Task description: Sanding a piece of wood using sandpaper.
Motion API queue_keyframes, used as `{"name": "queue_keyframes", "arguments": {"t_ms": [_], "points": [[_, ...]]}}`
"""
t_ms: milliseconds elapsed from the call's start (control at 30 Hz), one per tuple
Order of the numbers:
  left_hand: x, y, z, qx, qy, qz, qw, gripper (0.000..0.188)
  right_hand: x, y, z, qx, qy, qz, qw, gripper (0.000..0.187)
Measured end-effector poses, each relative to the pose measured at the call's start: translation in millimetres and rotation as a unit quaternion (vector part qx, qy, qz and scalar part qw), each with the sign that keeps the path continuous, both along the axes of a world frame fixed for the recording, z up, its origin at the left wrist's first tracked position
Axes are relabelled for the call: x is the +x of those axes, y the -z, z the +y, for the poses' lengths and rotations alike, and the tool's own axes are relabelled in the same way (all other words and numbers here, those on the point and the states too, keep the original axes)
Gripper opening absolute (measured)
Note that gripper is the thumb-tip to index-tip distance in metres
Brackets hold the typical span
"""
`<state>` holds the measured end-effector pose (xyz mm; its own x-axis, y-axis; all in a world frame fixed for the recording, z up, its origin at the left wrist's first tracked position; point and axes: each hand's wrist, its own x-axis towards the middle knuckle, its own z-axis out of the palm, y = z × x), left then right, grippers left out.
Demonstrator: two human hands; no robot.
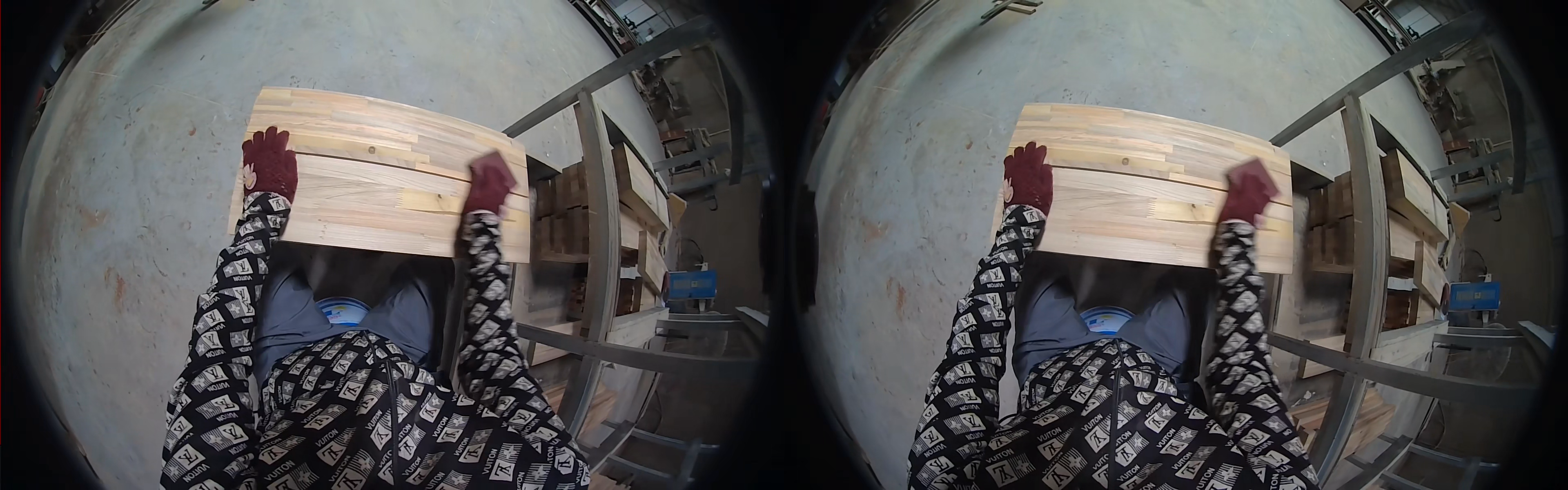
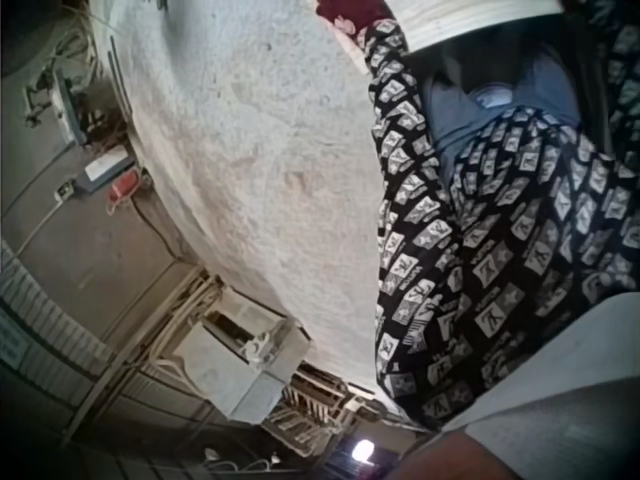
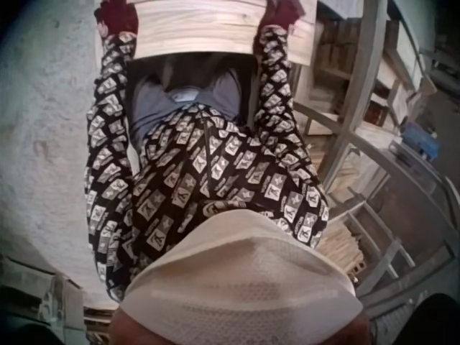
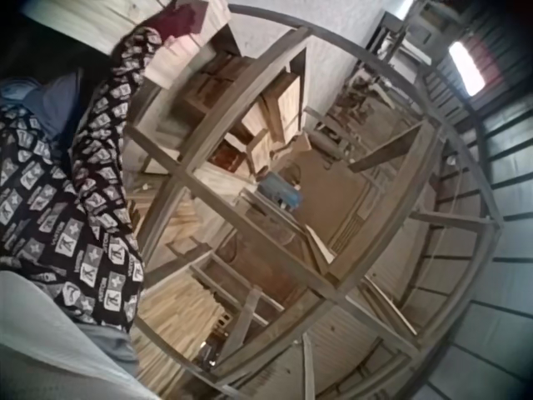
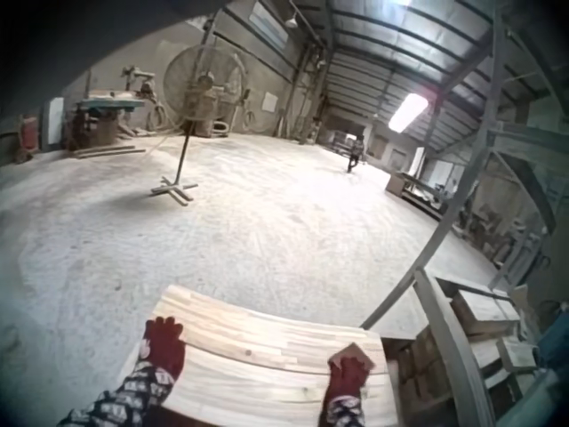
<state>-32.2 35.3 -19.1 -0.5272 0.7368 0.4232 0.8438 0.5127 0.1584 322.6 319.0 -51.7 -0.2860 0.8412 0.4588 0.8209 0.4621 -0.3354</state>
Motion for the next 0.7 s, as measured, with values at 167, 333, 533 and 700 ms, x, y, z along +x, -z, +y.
{"name": "queue_keyframes", "arguments": {"t_ms": [167, 333, 533, 700], "points": [[-2, 0, 0, -0.005, 0.006, 0.003, 1.000, 0.036, -147, -11, -143, 0.031, -0.295, 0.063, 0.953, 0.038], [-4, 3, -2, 0.009, 0.014, -0.003, 1.000, 0.037, -145, -22, -149, -0.024, -0.420, 0.096, 0.902, 0.039], [-5, 6, -1, 0.009, 0.019, -0.003, 1.000, 0.038, -7, -13, -10, -0.067, -0.051, 0.101, 0.991, 0.035], [-4, 7, 0, 0.017, 0.002, 0.013, 1.000, 0.038, 62, 0, 32, 0.065, 0.025, -0.044, 0.997, 0.031]]}}
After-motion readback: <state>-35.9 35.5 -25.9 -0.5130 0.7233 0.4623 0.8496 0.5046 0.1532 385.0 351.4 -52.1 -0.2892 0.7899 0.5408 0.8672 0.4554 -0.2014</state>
